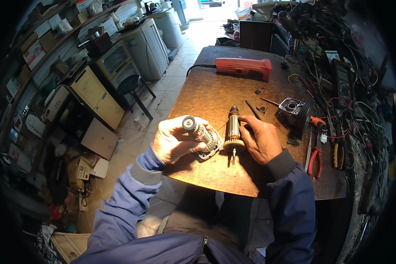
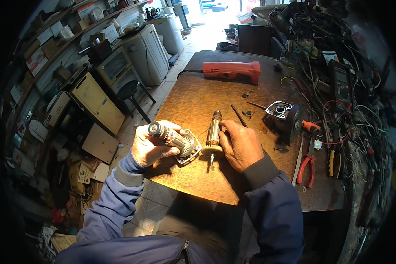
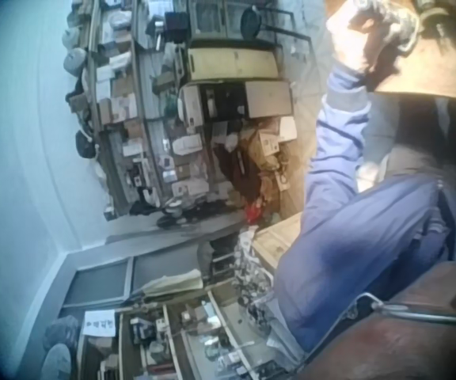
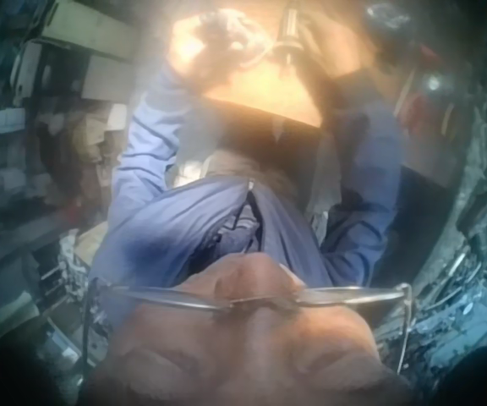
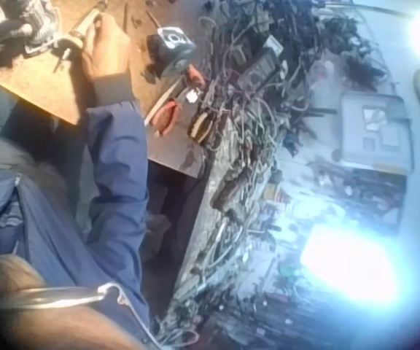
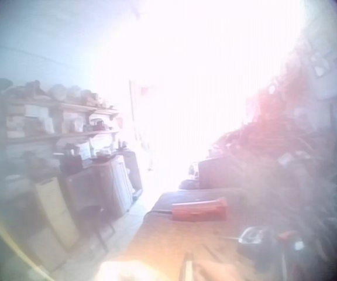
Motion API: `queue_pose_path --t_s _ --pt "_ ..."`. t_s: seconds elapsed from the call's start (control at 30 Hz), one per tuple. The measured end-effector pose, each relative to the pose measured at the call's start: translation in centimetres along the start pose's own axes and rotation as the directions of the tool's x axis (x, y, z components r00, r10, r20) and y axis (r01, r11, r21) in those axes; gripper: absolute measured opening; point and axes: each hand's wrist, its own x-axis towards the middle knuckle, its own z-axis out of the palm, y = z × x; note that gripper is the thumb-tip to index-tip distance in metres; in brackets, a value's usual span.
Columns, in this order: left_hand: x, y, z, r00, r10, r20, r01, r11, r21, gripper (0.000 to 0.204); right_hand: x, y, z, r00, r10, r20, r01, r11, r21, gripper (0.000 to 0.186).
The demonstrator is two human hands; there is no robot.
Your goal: The person disassembles a small cylindrical electrical component on a cluttered workbench, removes an internal rotor, and compares it with a second similar rotor. They then reassemble the component using a screwdriver and a hammer, repeatedly tapping the rotor into place.
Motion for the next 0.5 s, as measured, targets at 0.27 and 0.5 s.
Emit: queue_pose_path --t_s 0.27,0.5 --pt "0.5 -0.9 -0.3 0.988 0.01 -0.154 -0.01 1.0 -0.001 0.047 0.1 -0.2 0.0 1.0 0.008 0.014 -0.008 1.0 -0.011 0.023" --pt "1.2 -2.1 -1.1 0.962 -0.094 -0.256 0.095 0.995 -0.009 0.039 0.0 -0.5 -0.3 1.0 0.011 0.024 -0.011 1.0 -0.022 0.023"
